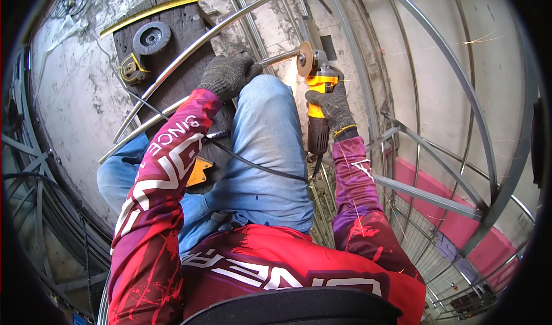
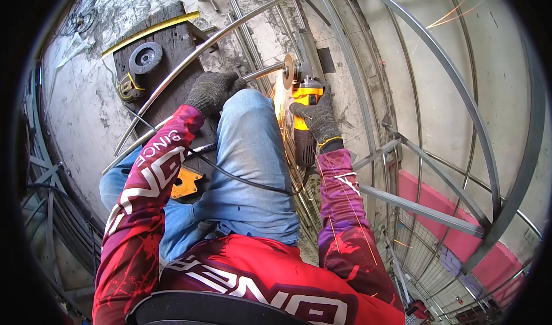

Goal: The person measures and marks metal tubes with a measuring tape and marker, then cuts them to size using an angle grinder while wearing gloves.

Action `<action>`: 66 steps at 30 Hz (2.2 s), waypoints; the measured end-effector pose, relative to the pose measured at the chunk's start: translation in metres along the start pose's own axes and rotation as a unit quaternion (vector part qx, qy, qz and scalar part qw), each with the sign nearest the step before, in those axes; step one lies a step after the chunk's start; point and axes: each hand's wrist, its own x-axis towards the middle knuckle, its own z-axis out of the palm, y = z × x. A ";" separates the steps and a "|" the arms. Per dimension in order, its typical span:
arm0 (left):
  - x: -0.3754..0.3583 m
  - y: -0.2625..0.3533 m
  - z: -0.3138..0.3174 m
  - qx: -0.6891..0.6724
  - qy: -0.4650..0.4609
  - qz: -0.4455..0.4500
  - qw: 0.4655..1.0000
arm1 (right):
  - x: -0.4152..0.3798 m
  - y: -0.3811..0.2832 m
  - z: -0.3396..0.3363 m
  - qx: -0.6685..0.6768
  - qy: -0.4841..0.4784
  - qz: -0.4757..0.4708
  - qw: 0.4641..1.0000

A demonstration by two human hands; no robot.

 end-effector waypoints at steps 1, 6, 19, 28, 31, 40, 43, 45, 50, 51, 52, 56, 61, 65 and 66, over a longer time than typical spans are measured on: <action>0.000 0.000 0.000 -0.003 0.001 -0.001 1.000 | 0.001 0.000 0.000 -0.006 -0.002 0.003 1.000; 0.000 -0.001 0.002 -0.005 0.009 0.002 1.000 | -0.004 -0.006 0.002 -0.020 0.004 0.008 1.000; 0.000 -0.002 0.003 0.002 0.005 -0.003 1.000 | -0.011 -0.008 0.004 -0.048 0.002 0.029 0.998; -0.001 0.000 -0.001 -0.006 -0.007 -0.003 1.000 | -0.015 -0.013 0.009 -0.080 0.013 0.042 0.996; -0.001 0.003 -0.003 -0.005 -0.016 -0.009 1.000 | -0.015 -0.018 0.009 -0.071 0.012 0.052 0.996; 0.001 -0.001 0.003 -0.002 0.000 -0.008 1.000 | -0.008 -0.002 0.006 -0.059 0.002 0.051 0.997; 0.000 0.001 0.000 -0.009 -0.007 -0.008 1.000 | -0.009 -0.001 0.007 -0.042 0.001 0.071 0.997; -0.001 0.004 -0.003 -0.007 -0.010 -0.009 1.000 | -0.008 0.000 0.006 -0.055 0.001 0.078 0.995; 0.000 0.001 0.002 -0.004 0.000 -0.004 1.000 | -0.007 0.001 0.006 -0.045 -0.007 0.074 0.996; 0.000 0.002 0.000 -0.006 -0.006 -0.008 1.000 | -0.007 0.002 0.005 -0.045 -0.006 0.074 0.996; 0.000 0.003 -0.002 -0.008 -0.011 -0.012 1.000 | -0.006 0.002 0.005 -0.067 -0.002 0.082 0.994; -0.001 0.000 0.000 -0.005 0.006 -0.002 1.000 | -0.004 0.007 0.008 -0.066 0.008 0.100 0.993; -0.001 0.002 -0.002 -0.010 -0.008 -0.008 1.000 | -0.003 0.007 0.007 -0.061 0.002 0.087 0.994; -0.001 0.001 0.000 -0.011 0.006 -0.005 1.000 | -0.001 0.009 0.009 -0.091 0.027 0.094 0.991; -0.001 0.000 0.001 -0.011 0.007 -0.002 1.000 | 0.000 0.007 0.009 -0.091 0.027 0.095 0.991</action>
